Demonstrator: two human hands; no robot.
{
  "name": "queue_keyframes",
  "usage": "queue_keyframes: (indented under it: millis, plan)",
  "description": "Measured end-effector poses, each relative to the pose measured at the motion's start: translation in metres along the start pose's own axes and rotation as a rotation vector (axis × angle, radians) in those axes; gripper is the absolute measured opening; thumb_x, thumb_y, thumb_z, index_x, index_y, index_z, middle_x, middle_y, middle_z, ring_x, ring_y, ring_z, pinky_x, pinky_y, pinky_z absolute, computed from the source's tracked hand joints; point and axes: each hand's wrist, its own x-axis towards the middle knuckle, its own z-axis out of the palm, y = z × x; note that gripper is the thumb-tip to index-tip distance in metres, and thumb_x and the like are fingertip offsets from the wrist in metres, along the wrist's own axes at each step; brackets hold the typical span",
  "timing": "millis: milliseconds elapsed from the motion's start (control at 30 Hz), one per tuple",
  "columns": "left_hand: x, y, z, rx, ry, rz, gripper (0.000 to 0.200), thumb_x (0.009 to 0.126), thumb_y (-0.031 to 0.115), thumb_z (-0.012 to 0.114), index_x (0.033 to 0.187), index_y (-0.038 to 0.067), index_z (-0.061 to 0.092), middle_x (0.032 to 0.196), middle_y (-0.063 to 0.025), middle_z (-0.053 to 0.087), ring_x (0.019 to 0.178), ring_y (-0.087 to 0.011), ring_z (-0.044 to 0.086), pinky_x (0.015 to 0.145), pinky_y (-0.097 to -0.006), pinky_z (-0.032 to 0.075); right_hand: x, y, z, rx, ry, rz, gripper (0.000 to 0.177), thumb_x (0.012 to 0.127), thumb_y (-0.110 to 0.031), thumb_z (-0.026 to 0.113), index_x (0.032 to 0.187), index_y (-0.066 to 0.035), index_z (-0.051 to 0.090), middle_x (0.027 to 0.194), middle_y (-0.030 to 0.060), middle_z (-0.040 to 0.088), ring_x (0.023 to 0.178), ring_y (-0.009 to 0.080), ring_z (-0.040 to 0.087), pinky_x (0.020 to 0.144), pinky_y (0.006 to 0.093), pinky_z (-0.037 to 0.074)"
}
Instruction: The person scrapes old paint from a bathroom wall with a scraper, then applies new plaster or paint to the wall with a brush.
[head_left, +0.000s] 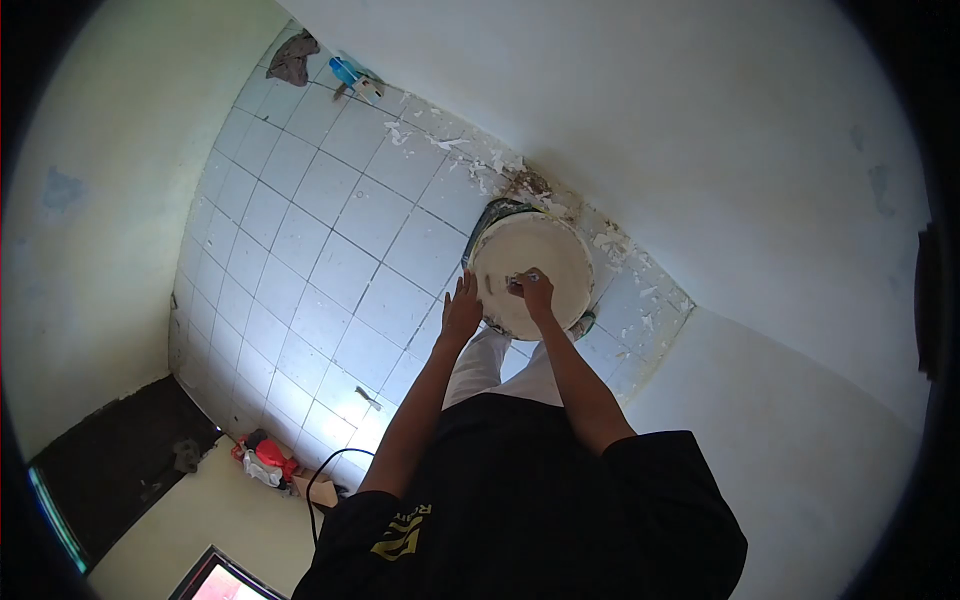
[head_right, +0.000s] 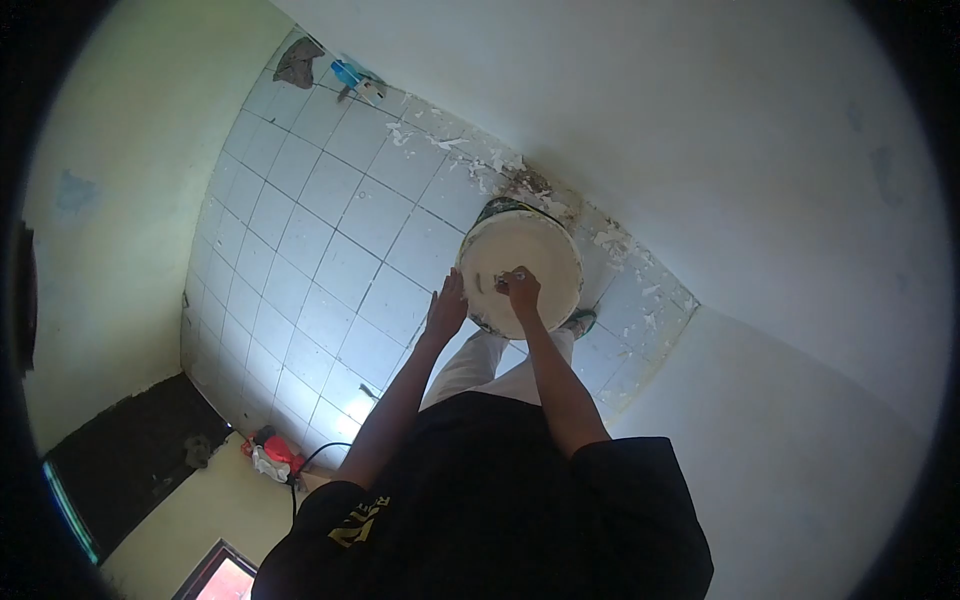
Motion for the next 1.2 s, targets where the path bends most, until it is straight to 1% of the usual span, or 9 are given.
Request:
queue_keyframes:
  millis: [67, 233, 300, 333, 433, 567, 800, 933, 1200]
  plan:
    - [0.000, 0.000, -0.001, -0.007, -0.004, -0.008, 0.066, 0.088, 0.011, 0.052, 0.146, -0.001, 0.024, 0.156, -0.0180, 0.019, 0.142, -0.0351, 0.024, 0.108, -0.0581, 0.030, 0.007, -0.025, -0.010, 0.596, 0.119, 0.526, 0.013, 0.084, -0.004, 0.059, 0.090, 0.008, 0.060, 0.084, 0.0170, 0.064, 0.072, 0.0290, 0.070, 0.072, 0.0379, 0.063]
    - [0.005, -0.004, 0.001, -0.057, 0.030, -0.010, 0.063, 0.086, 0.011, 0.052, 0.144, 0.000, 0.029, 0.153, -0.0194, 0.026, 0.139, -0.0357, 0.031, 0.105, -0.0583, 0.035, 0.002, -0.038, -0.041, 0.719, 0.147, 0.517, 0.013, 0.084, 0.000, 0.060, 0.093, 0.008, 0.060, 0.089, 0.0182, 0.064, 0.081, 0.0301, 0.069, 0.078, 0.0373, 0.062]
    - [0.012, -0.014, 0.007, -0.165, 0.087, 0.031, 0.058, 0.085, 0.011, 0.052, 0.140, -0.001, 0.036, 0.147, -0.0219, 0.036, 0.129, -0.0380, 0.044, 0.101, -0.0527, 0.041, -0.006, -0.041, -0.056, 0.722, 0.155, 0.460, 0.012, 0.084, 0.000, 0.061, 0.093, 0.008, 0.060, 0.089, 0.0180, 0.064, 0.082, 0.0305, 0.069, 0.080, 0.0377, 0.061]
    - [0.015, -0.016, 0.006, -0.210, 0.119, 0.031, 0.051, 0.087, 0.014, 0.051, 0.135, -0.002, 0.042, 0.134, -0.0242, 0.051, 0.117, -0.0398, 0.055, 0.097, -0.0454, 0.046, -0.010, -0.043, -0.063, 0.774, 0.160, 0.462, 0.012, 0.084, 0.000, 0.062, 0.093, 0.007, 0.060, 0.089, 0.0175, 0.065, 0.082, 0.0291, 0.069, 0.079, 0.0367, 0.061]
    - [0.029, -0.021, -0.015, -0.298, -0.036, -0.041, 0.042, 0.089, 0.018, 0.051, 0.126, -0.001, 0.053, 0.120, -0.0248, 0.060, 0.111, -0.0394, 0.058, 0.093, -0.0416, 0.048, -0.025, -0.048, -0.085, 0.895, 0.175, 0.446, 0.010, 0.084, 0.000, 0.063, 0.092, 0.006, 0.061, 0.091, 0.0163, 0.066, 0.081, 0.0263, 0.069, 0.079, 0.0343, 0.061]
    - [0.055, -0.043, -0.004, -0.566, 0.192, 0.097, 0.029, 0.089, 0.022, 0.054, 0.104, 0.001, 0.068, 0.105, -0.0204, 0.068, 0.102, -0.0343, 0.064, 0.089, -0.0385, 0.049, -0.045, -0.063, -0.114, 1.052, 0.181, 0.384, 0.009, 0.085, 0.001, 0.062, 0.093, 0.005, 0.061, 0.091, 0.0135, 0.067, 0.081, 0.0227, 0.068, 0.079, 0.0304, 0.059]
    - [0.076, 0.023, -0.044, -0.734, 0.429, -0.001, 0.024, 0.089, 0.017, 0.057, 0.103, 0.002, 0.068, 0.100, -0.0137, 0.070, 0.095, -0.0263, 0.065, 0.086, -0.0352, 0.049, -0.070, -0.130, -0.150, 1.255, 0.222, 0.212, 0.010, 0.087, 0.000, 0.059, 0.095, 0.005, 0.062, 0.092, 0.0136, 0.067, 0.089, 0.0232, 0.067, 0.086, 0.0304, 0.056]
    - [0.093, 0.069, -0.058, -0.839, 0.423, 0.168, 0.024, 0.091, 0.020, 0.056, 0.105, 0.004, 0.067, 0.099, -0.0089, 0.069, 0.094, -0.0219, 0.064, 0.081, -0.0335, 0.048, -0.073, -0.180, -0.184, 1.427, 0.389, 0.037, 0.006, 0.086, 0.002, 0.059, 0.092, 0.004, 0.062, 0.093, 0.0120, 0.067, 0.089, 0.0222, 0.067, 0.087, 0.0314, 0.057]
    - [0.048, 0.227, -0.109, -1.148, 0.027, 0.292, 0.024, 0.095, 0.026, 0.050, 0.109, 0.011, 0.062, 0.106, -0.0025, 0.066, 0.099, -0.0160, 0.062, 0.081, -0.0335, 0.044, -0.069, -0.376, -0.294, 0.907, 0.902, -0.713, 0.001, 0.089, 0.003, 0.056, 0.090, 0.003, 0.057, 0.091, 0.0127, 0.062, 0.085, 0.0266, 0.068, 0.085, 0.0368, 0.058]
